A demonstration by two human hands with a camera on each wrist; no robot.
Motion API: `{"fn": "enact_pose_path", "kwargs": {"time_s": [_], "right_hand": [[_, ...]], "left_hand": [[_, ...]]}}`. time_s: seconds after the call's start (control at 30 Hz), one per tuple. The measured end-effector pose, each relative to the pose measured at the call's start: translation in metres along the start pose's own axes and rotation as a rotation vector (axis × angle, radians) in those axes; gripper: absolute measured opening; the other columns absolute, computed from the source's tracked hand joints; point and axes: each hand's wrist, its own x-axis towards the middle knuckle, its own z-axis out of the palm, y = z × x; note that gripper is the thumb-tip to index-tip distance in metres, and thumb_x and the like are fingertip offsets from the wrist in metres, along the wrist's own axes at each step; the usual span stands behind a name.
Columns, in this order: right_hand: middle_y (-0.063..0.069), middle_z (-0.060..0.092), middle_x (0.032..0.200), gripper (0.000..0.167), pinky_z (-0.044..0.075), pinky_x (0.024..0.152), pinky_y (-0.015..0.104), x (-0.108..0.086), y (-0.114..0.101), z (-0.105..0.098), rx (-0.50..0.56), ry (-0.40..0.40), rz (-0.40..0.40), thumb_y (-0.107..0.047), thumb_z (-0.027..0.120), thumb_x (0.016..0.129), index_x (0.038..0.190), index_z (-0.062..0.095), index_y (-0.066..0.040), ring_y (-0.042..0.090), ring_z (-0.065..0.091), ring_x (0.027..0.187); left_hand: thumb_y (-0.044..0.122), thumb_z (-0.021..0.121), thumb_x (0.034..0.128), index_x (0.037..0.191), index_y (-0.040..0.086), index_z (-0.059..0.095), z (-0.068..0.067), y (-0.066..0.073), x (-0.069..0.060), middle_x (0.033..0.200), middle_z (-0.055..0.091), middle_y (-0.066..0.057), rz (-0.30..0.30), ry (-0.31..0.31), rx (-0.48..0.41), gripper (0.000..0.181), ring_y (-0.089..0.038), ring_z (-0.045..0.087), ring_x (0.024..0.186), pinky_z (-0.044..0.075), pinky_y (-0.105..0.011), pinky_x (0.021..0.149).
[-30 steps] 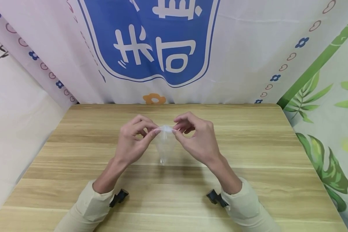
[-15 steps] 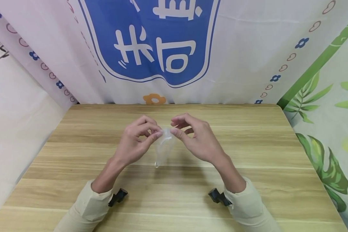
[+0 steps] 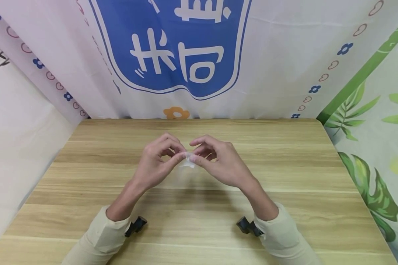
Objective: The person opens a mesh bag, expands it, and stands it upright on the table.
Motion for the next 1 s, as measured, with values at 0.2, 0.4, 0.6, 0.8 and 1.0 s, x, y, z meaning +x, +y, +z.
{"fn": "enact_pose_path", "kwargs": {"time_s": [0.2, 0.4, 0.6, 0.8, 1.0], "right_hand": [[0.008, 0.080, 0.100, 0.029, 0.062, 0.075, 0.025, 0.0002, -0.0007, 0.0005, 0.028, 0.078, 0.019, -0.007, 0.078, 0.098, 0.126, 0.071, -0.005, 0.018, 0.075, 0.085], [0.012, 0.080, 0.100, 0.026, 0.062, 0.074, 0.023, 0.0006, -0.0005, -0.0015, 0.057, 0.186, 0.043, -0.009, 0.078, 0.099, 0.124, 0.071, -0.003, 0.017, 0.075, 0.085], [0.014, 0.080, 0.101, 0.027, 0.061, 0.073, 0.021, -0.0004, -0.0020, -0.0014, 0.089, 0.231, 0.049, -0.011, 0.078, 0.099, 0.123, 0.070, -0.001, 0.019, 0.075, 0.085], [0.016, 0.079, 0.102, 0.027, 0.061, 0.069, 0.022, -0.0009, -0.0022, -0.0003, 0.116, 0.247, 0.046, -0.008, 0.078, 0.099, 0.124, 0.070, 0.000, 0.012, 0.075, 0.080], [0.018, 0.077, 0.098, 0.023, 0.064, 0.075, 0.020, -0.0013, -0.0016, -0.0009, 0.099, 0.304, 0.028, -0.003, 0.079, 0.096, 0.116, 0.069, 0.000, 0.010, 0.074, 0.083]], "left_hand": [[0.006, 0.083, 0.0935, 0.104, 0.000, 0.074, 0.0007, 0.0001, -0.0003, 0.097, 0.069, -0.012, -0.035, 0.051, -0.016, 0.015, -0.018, 0.068, 0.084, 0.064, -0.024, 0.069], [0.011, 0.090, 0.0871, 0.111, 0.003, 0.075, 0.0007, 0.0025, -0.0010, 0.101, 0.070, -0.011, 0.028, 0.038, -0.022, 0.029, -0.021, 0.065, 0.087, 0.062, -0.027, 0.068], [0.014, 0.094, 0.0829, 0.108, 0.007, 0.078, 0.0038, 0.0022, -0.0014, 0.104, 0.071, -0.007, 0.086, -0.010, 0.008, 0.030, -0.019, 0.063, 0.085, 0.057, -0.024, 0.064], [0.000, 0.080, 0.0941, 0.099, 0.004, 0.076, 0.0046, 0.0010, -0.0028, 0.098, 0.072, -0.008, 0.076, 0.028, 0.006, 0.007, -0.014, 0.059, 0.076, 0.050, -0.020, 0.055], [-0.004, 0.073, 0.0979, 0.102, 0.000, 0.071, 0.0008, 0.0023, -0.0022, 0.095, 0.074, -0.011, 0.020, 0.068, -0.035, 0.006, -0.015, 0.065, 0.073, 0.050, -0.020, 0.053]]}}
